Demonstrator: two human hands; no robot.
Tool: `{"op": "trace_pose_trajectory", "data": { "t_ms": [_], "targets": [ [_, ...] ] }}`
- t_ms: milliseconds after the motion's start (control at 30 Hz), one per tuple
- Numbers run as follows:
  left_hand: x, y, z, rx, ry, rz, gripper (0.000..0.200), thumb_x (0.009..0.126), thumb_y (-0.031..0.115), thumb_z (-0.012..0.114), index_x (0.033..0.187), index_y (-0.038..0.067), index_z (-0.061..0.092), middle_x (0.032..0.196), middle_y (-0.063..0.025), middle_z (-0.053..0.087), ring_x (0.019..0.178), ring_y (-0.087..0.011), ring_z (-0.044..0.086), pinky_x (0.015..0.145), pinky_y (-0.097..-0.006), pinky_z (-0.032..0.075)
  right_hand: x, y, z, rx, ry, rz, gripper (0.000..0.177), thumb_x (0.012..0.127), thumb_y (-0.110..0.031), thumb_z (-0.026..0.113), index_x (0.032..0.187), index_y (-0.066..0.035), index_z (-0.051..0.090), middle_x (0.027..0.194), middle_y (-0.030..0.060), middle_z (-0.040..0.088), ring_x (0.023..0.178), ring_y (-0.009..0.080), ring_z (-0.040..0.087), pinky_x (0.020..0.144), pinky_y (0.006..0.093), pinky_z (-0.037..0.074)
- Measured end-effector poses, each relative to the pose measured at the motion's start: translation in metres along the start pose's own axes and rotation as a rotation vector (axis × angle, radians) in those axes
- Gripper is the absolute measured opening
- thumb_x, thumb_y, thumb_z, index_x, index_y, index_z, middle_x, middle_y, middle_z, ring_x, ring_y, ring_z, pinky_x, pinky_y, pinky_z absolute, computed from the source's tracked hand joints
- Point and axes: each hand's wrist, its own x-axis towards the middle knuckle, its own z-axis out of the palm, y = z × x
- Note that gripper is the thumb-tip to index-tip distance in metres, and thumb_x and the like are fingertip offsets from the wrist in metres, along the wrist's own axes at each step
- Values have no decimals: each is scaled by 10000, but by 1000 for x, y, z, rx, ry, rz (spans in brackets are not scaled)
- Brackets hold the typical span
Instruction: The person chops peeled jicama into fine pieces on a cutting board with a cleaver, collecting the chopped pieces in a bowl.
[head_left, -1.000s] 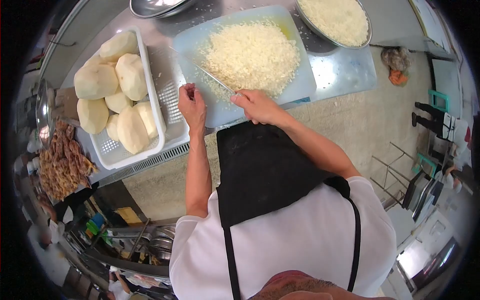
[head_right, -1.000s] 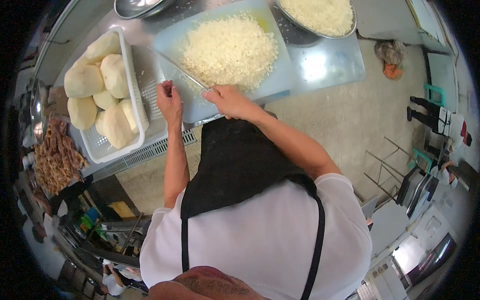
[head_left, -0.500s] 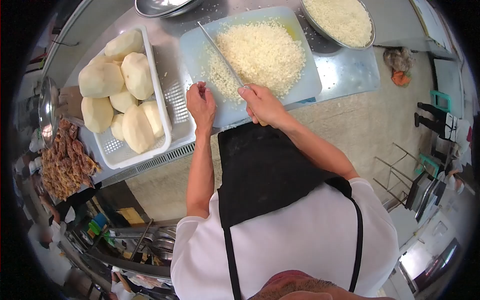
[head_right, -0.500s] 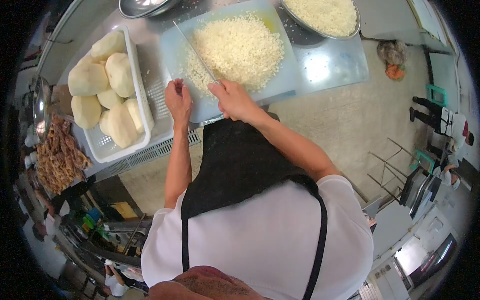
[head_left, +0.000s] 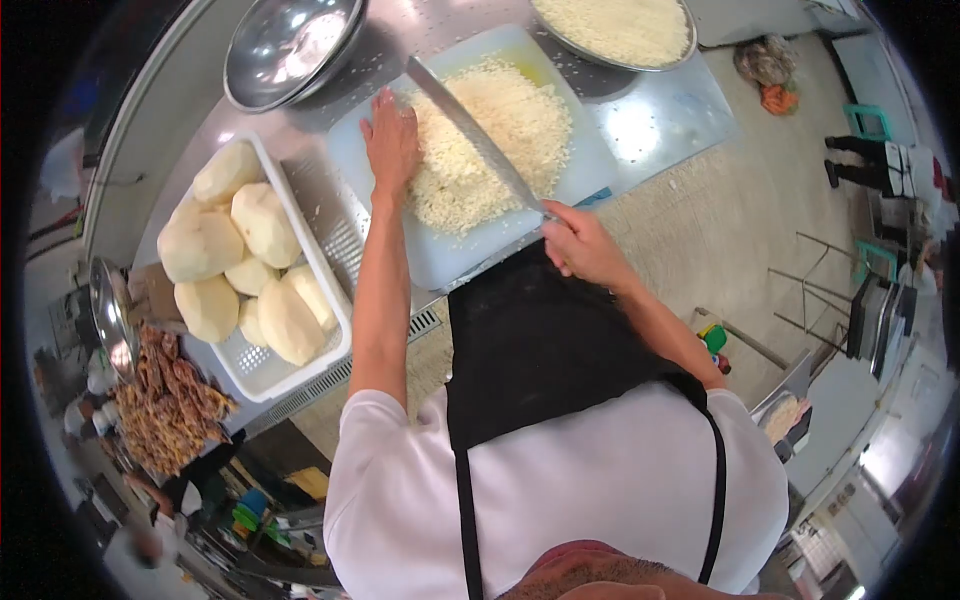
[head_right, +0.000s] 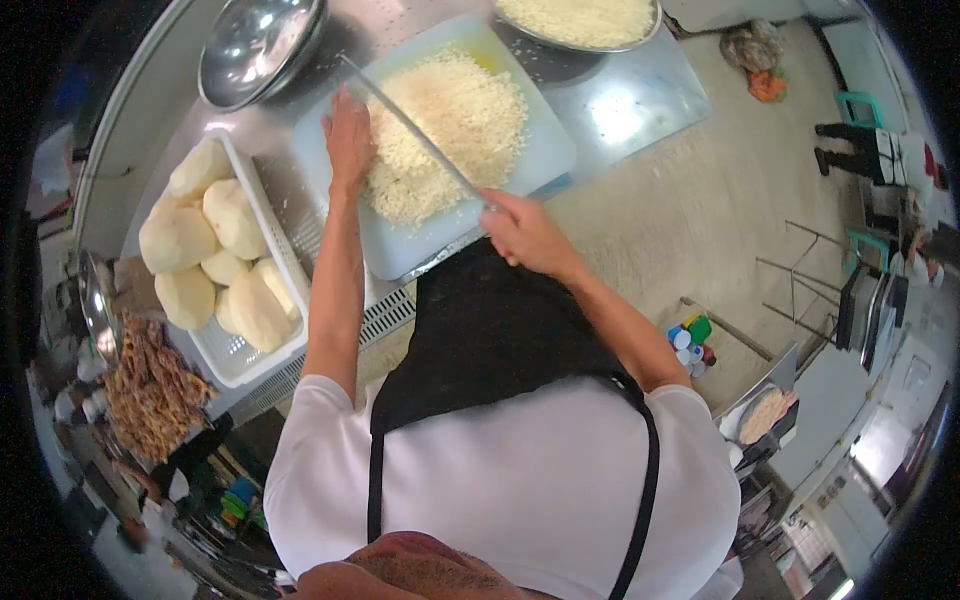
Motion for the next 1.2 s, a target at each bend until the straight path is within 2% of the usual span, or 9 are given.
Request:
{"op": "trace_pose_trajectory", "data": {
  "t_ms": [167, 233, 333, 433, 567, 700, 800, 1000, 1200],
  "targets": [
    [35, 18, 9, -218, -155, 129, 557, 1098, 388, 338, 1531, 57, 452, 1590, -136, 440, 1525, -305, 307, 1241, -520, 180, -10, 2, -70, -248, 223, 28, 498, 1035, -275, 554, 1440, 15, 526, 646, 8, 536, 512, 81, 516, 484, 249, 445],
    [36, 21, 4, -568, -307, -20, 513, 1080, 396, 398, 1430, 76, 594, 1489, -130, 563, 1444, -305, 450, 1198, -430, 318, 13, 1, -100, -372, 248, -22, 527, 1023, -342, 573, 1417, 7, 557, 642, 2, 534, 507, 87, 517, 479, 259, 452],
    [30, 54, -11, -402, -364, -44, 504, 1072, 400, 415, 1316, 45, 677, 1392, -144, 639, 1332, -342, 566, 1122, -390, 426, 47, -35, -107, -451, 192, 80, 490, 1015, -389, 583, 1284, 15, 647, 653, 52, 600, 502, 119, 567, 481, 302, 475],
    [7, 88, -26, -268, -244, 3, 468, 1072, 352, 433, 1305, 19, 664, 1360, -166, 651, 1257, -366, 617, 1080, -418, 466, 73, -42, -91, -655, 100, -30, 484, 1026, -429, 558, 1165, 23, 663, 656, 62, 604, 490, 145, 575, 469, 325, 483],
    [-48, 109, -22, -207, 64, 216, 402, 1046, 238, 476, 1342, 3, 613, 1405, -191, 607, 1357, -392, 521, 1139, -458, 389, 48, -74, -63, -520, 23, 63, 470, 1019, -465, 555, 1171, -28, 639, 627, 19, 526, 477, 121, 523, 440, 291, 437],
    [-90, 75, -21, 72, 293, 19, 454, 1062, 247, 427, 1442, 21, 529, 1501, -197, 514, 1461, -435, 365, 1215, -551, 211, 65, -42, -36, -299, -93, 44, 467, 1031, -432, 537, 1017, 29, 615, 650, 74, 583, 493, 184, 604, 468, 339, 496],
    [-119, 30, -4, 89, 351, -296, 467, 1078, 267, 381, 1436, 8, 532, 1500, -212, 510, 1451, -444, 377, 1210, -547, 227, 78, -43, -43, -321, -199, 82, 449, 1036, -419, 532, 1002, 24, 597, 681, 89, 587, 484, 178, 587, 459, 332, 487],
    [-125, 47, 0, 52, 442, -268, 499, 1094, 288, 344, 1445, -25, 510, 1500, -228, 507, 1445, -453, 375, 1218, -548, 217, 63, -47, -14, -172, -190, 21, 451, 1028, -422, 546, 986, 25, 578, 675, 86, 583, 492, 181, 597, 466, 333, 491],
    [-125, 42, -2, -135, 536, -258, 481, 1096, 266, 349, 1429, -34, 524, 1490, -208, 527, 1433, -426, 403, 1219, -517, 235, 59, -58, 7, -397, -161, 51, 439, 1019, -408, 561, 962, 26, 588, 676, 112, 600, 496, 197, 603, 490, 336, 505]
  ]
}}
